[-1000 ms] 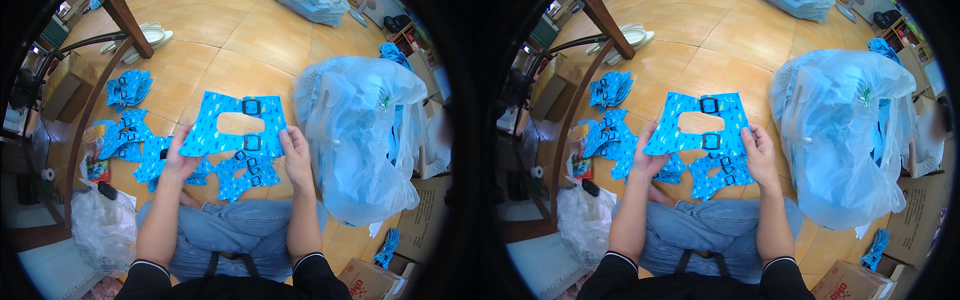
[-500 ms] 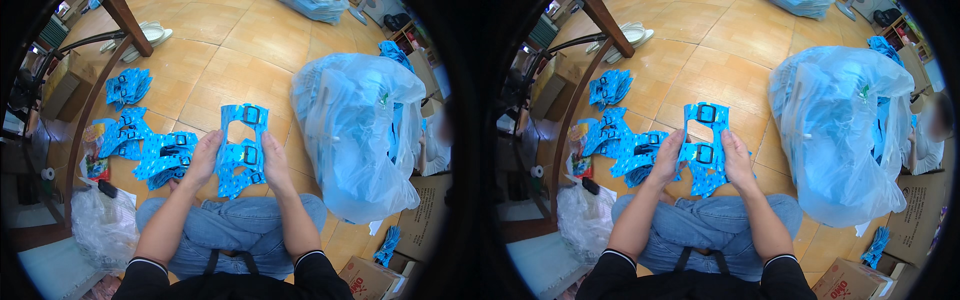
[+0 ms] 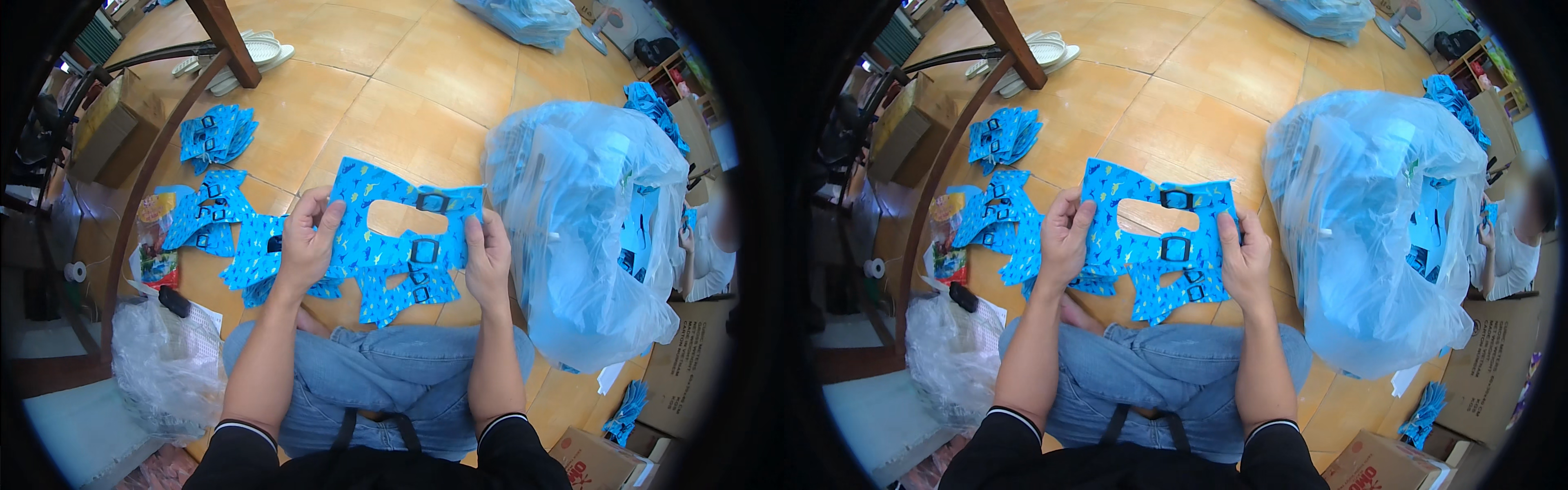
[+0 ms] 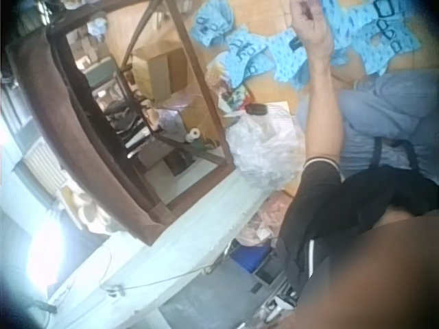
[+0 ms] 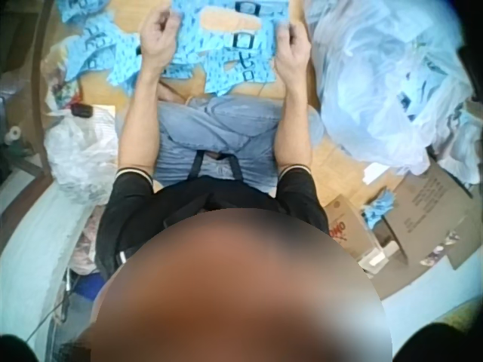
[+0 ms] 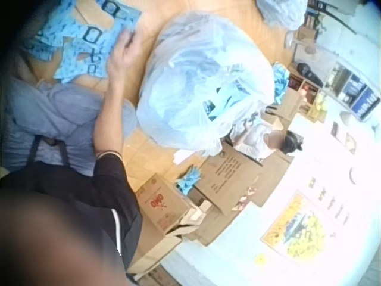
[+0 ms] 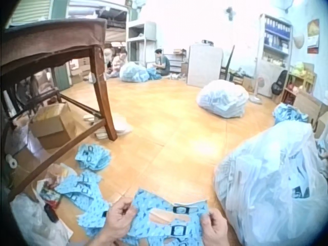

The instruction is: The person sits on the floor and folds blue patterned fabric items with black buckles. They pick up each item, fold it neatly, and place it on a growing stack. The person briefly touches their face during the task.

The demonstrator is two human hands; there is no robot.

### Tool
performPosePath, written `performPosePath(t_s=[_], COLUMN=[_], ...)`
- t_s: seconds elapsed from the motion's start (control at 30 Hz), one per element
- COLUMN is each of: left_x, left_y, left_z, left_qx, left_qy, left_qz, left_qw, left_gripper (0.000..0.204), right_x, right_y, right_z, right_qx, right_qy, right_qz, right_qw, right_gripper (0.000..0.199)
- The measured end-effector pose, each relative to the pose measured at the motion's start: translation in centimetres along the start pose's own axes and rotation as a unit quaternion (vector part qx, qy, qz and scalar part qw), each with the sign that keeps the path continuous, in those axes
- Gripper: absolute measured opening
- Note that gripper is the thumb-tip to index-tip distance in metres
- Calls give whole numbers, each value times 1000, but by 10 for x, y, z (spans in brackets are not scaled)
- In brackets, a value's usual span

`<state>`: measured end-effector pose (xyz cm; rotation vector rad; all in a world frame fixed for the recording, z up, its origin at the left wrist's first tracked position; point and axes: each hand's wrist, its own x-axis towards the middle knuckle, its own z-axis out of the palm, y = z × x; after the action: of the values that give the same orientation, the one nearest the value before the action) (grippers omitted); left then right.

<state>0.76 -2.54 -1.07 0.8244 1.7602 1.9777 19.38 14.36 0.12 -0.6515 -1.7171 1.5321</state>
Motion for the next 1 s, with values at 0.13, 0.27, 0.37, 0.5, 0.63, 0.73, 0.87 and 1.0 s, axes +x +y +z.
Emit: performPosePath(t_s=[0.13, 0.27, 0.37, 0.5, 0.63, 0.73, 0.87, 1.0], left_x=[3, 4, 3, 4, 3, 3, 4, 4], left_y=[6, 8, 6, 5, 4, 2, 0, 1], left_z=[4, 9, 10, 10, 9, 9, 8, 9], left_qx=[169, 145, 142, 138, 122, 120, 122, 84], left_qy=[-1, -1, 1, 8, 16, 18, 19, 16], left_qz=[82, 70, 77, 75, 56, 65, 73, 51], left_qw=[982, 987, 987, 988, 991, 991, 990, 995], left_gripper=[22, 19, 18, 18, 18, 18, 18, 25], right_x=[9, 10, 10, 11, 9, 10, 10, 6], right_y=[-4, -7, -7, -7, -6, -6, -4, 2], right_z=[-9, -9, -6, -4, -2, -1, -1, -2], right_qx=[-188, -233, -238, -231, -227, -229, -229, -221], right_qy=[7, 24, 28, 36, 43, 44, 49, 47], right_qz=[-102, -158, -157, -174, -185, -201, -212, -167], right_qw=[977, 959, 958, 957, 955, 951, 949, 960], right_gripper=[19, 18, 18, 18, 19, 20, 19, 16])
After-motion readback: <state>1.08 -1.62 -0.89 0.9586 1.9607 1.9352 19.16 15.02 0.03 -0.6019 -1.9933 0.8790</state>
